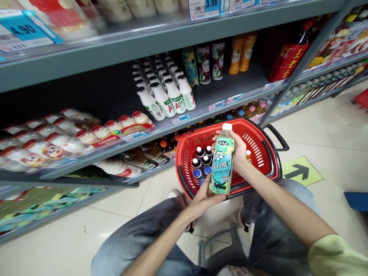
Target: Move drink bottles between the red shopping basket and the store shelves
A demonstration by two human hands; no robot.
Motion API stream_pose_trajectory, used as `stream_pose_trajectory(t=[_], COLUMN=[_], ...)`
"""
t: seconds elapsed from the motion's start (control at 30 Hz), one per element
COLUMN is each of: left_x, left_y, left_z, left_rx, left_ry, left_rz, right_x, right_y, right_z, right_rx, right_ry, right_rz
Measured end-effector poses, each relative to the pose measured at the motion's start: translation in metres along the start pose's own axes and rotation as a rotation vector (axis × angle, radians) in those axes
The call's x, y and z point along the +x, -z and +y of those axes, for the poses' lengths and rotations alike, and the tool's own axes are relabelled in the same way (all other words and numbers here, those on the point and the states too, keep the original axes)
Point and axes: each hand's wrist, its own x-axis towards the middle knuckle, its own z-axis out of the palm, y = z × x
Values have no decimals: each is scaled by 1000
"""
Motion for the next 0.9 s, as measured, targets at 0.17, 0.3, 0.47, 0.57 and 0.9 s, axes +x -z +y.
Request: stream_pose_trajectory(t=[0.17,0.3,0.47,0.57,0.9], left_x=[5,9,11,11,10], left_y=[-1,1,1,0,-2], left_z=[-5,-16,-18,-15,-15], left_rx=[73,114,141,141,97], left_ry=[-35,-137,-206,-227,-150], left_rz=[36,107,183,184,148], right_x=[0,1,3,3,1], right_y=[0,2,3,5,4], right_z=[-1,-1,-1,-1,1], right_rx=[9,-1,2,15,-26], right_ry=[-2,-5,29,43,32], right_rz=[7,19,92,123,48])
